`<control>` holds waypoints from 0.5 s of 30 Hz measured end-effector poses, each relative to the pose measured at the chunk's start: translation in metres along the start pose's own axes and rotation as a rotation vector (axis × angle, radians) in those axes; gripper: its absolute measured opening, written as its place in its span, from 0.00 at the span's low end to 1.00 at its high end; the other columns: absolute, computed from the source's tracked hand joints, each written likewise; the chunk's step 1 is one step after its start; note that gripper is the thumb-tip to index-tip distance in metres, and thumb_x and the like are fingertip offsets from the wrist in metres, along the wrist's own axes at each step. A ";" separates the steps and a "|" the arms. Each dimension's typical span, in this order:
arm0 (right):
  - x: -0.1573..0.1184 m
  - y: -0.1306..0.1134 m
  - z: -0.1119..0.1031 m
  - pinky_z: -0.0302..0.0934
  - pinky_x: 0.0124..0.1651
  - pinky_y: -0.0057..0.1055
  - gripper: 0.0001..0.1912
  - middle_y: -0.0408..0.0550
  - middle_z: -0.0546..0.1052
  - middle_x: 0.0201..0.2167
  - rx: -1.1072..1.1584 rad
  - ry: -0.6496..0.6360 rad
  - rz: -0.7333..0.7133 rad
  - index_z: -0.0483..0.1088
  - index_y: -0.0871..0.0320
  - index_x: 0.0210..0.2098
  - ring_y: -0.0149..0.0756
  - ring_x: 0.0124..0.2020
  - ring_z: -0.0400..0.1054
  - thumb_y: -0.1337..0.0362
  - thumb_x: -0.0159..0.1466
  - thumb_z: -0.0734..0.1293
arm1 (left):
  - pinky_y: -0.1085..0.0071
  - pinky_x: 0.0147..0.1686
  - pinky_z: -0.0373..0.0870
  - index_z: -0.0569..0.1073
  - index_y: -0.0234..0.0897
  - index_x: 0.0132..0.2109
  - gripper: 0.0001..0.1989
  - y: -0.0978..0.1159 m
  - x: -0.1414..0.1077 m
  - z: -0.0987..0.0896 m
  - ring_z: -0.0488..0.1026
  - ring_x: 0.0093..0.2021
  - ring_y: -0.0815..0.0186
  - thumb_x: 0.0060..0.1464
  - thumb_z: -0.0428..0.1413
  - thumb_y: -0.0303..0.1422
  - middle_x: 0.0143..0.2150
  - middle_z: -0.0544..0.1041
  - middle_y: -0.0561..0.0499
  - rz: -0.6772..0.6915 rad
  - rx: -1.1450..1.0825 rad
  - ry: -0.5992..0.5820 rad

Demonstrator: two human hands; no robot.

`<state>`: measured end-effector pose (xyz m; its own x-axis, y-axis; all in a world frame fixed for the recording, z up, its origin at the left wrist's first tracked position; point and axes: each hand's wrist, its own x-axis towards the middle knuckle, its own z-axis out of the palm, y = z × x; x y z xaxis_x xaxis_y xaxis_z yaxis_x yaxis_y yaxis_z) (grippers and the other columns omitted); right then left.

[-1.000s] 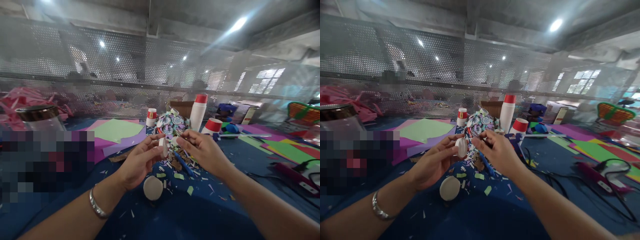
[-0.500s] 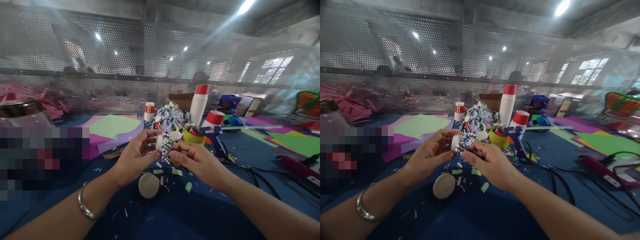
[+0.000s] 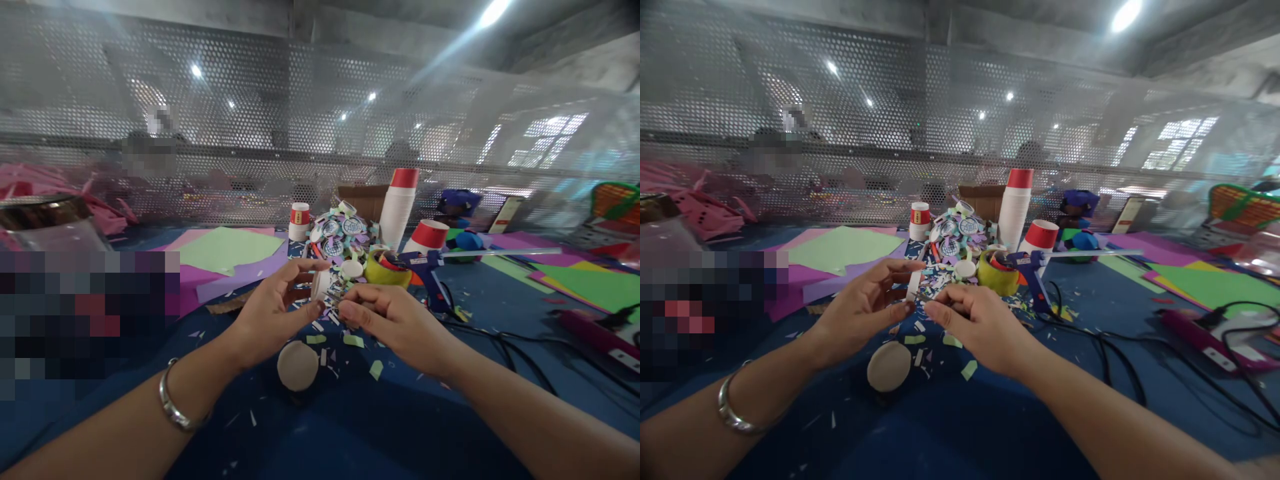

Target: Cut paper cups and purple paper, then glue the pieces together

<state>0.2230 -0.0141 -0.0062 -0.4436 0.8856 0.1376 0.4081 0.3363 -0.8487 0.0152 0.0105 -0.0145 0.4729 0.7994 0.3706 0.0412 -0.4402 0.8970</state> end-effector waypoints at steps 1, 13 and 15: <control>0.000 0.000 0.000 0.44 0.24 0.29 0.18 0.38 0.60 0.23 -0.002 0.004 -0.001 0.65 0.58 0.30 0.27 0.22 0.50 0.51 0.68 0.61 | 0.62 0.46 0.71 0.66 0.40 0.55 0.21 0.000 0.000 0.000 0.71 0.50 0.58 0.55 0.58 0.31 0.51 0.71 0.44 -0.003 0.003 -0.001; -0.001 -0.002 -0.001 0.43 0.24 0.30 0.18 0.38 0.58 0.21 -0.022 -0.003 -0.008 0.64 0.57 0.28 0.27 0.22 0.49 0.51 0.68 0.61 | 0.57 0.54 0.67 0.70 0.43 0.54 0.19 0.002 -0.002 0.000 0.70 0.54 0.58 0.55 0.59 0.30 0.57 0.70 0.45 0.067 0.039 0.017; -0.002 -0.002 -0.001 0.43 0.24 0.30 0.18 0.38 0.58 0.21 -0.030 -0.008 -0.011 0.64 0.57 0.28 0.27 0.22 0.49 0.51 0.68 0.61 | 0.58 0.55 0.67 0.70 0.43 0.54 0.18 0.002 -0.002 -0.001 0.69 0.55 0.57 0.56 0.59 0.31 0.58 0.69 0.45 0.083 0.066 0.021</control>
<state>0.2242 -0.0156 -0.0042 -0.4546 0.8791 0.1431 0.4265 0.3559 -0.8315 0.0136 0.0082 -0.0133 0.4584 0.7674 0.4483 0.0607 -0.5303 0.8457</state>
